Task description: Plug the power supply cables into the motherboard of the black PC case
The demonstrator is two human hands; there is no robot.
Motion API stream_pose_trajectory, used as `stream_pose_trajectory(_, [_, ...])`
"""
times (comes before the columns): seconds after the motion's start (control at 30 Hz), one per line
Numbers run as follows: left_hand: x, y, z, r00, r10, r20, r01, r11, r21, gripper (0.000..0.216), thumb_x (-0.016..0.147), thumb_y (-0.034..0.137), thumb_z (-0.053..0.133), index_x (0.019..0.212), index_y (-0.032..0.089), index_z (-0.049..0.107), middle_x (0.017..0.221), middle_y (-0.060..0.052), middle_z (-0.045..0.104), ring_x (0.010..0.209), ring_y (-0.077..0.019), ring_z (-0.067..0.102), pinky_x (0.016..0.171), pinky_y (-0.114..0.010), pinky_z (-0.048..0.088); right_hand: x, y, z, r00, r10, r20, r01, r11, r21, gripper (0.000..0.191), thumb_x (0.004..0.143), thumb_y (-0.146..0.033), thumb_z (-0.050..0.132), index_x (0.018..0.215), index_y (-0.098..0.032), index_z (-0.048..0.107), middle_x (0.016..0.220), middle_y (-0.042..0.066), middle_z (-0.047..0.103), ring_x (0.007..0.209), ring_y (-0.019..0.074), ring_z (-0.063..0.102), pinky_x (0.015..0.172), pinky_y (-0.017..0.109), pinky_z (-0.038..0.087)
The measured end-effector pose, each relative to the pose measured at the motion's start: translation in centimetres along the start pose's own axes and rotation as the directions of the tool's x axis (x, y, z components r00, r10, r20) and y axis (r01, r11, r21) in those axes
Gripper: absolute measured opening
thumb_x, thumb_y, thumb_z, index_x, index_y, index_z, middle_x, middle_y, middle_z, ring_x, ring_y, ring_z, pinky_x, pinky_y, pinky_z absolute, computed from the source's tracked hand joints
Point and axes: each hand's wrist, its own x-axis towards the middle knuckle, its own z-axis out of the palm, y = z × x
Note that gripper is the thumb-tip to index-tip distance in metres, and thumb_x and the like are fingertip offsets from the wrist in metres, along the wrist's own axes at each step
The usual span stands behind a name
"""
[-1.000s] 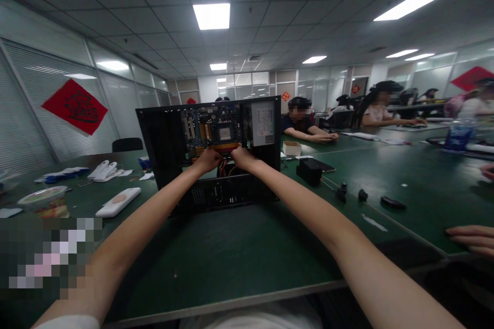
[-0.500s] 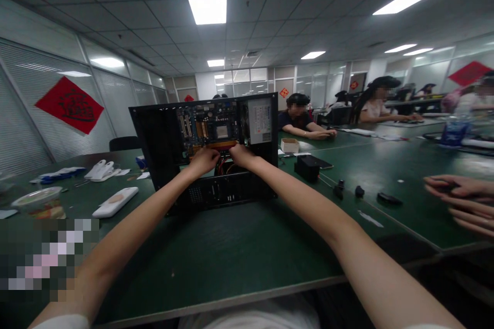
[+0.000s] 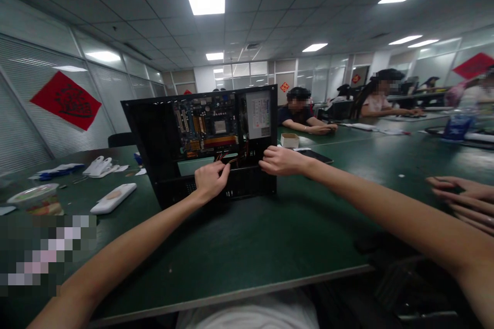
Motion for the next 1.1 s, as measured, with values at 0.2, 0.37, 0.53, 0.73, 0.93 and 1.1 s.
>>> stream_pose_trajectory(0.2, [0.0,-0.8,0.4,0.998,0.013,-0.060,-0.013,1.000,0.006,0.047,0.103,0.041,0.042,0.078,0.020,0.076,0.085,-0.004,0.076,0.078,-0.0190,0.067,0.060,-0.032,0.029,0.0,0.9,2.2,0.966,-0.119,-0.228,0.100,0.991,-0.094,0.033,0.107,-0.028,0.037,0.105,-0.017,0.068,0.084,0.007,0.068,0.081,0.0183,0.054,0.089,0.033,0.041])
stream_pose_trajectory(0.37, [0.4,-2.0,0.7,0.992,-0.008,-0.130,0.003,0.999,-0.038,0.046,0.101,0.040,0.045,0.075,0.021,0.077,0.081,-0.002,0.076,0.075,-0.0186,0.067,0.059,-0.032,0.025,0.9,-0.4,2.6,0.892,-0.219,-0.396,0.088,0.943,-0.322,0.026,0.103,-0.012,0.043,0.096,-0.013,0.068,0.075,0.004,0.063,0.074,0.0175,0.051,0.088,0.032,0.037])
stream_pose_trajectory(0.53, [1.3,-3.6,0.3,0.990,-0.094,-0.108,0.087,0.994,-0.068,0.049,0.100,0.046,0.046,0.073,0.022,0.080,0.080,-0.005,0.077,0.077,-0.0207,0.068,0.061,-0.032,0.026,2.4,-2.5,1.7,0.873,-0.171,-0.457,0.029,0.953,-0.303,0.027,0.104,-0.019,0.047,0.084,-0.015,0.066,0.070,0.003,0.062,0.071,0.0178,0.049,0.082,0.033,0.034])
stream_pose_trajectory(0.73, [3.3,-6.1,0.1,0.953,-0.304,-0.022,0.296,0.941,-0.161,0.058,0.098,0.057,0.043,0.068,0.023,0.080,0.069,-0.006,0.073,0.077,-0.0239,0.068,0.064,-0.031,0.030,5.8,-5.7,-0.2,0.849,-0.093,-0.521,0.003,0.985,-0.172,0.027,0.103,-0.030,0.049,0.101,-0.014,0.070,0.058,0.002,0.063,0.061,0.0164,0.048,0.072,0.034,0.029])
stream_pose_trajectory(0.93, [5.1,-8.6,-0.5,0.895,-0.445,0.032,0.435,0.853,-0.289,0.066,0.099,0.061,0.036,0.061,0.023,0.074,0.069,-0.005,0.072,0.077,-0.0247,0.068,0.069,-0.031,0.036,8.7,-9.0,-2.6,0.944,-0.052,-0.325,-0.002,0.987,-0.163,0.054,0.104,-0.057,0.039,0.083,-0.015,0.065,0.059,0.007,0.066,0.059,0.0181,0.053,0.074,0.035,0.030])
stream_pose_trajectory(1.1, [4.5,-8.9,-0.5,0.925,-0.374,0.064,0.380,0.912,-0.153,0.070,0.102,0.059,0.030,0.061,0.021,0.073,0.070,-0.008,0.071,0.079,-0.0258,0.068,0.069,-0.031,0.035,7.7,-6.5,-4.4,0.867,-0.453,-0.210,0.376,0.869,-0.322,0.059,0.103,-0.063,0.037,0.094,-0.013,0.065,0.069,0.007,0.067,0.067,0.0191,0.058,0.082,0.036,0.035])
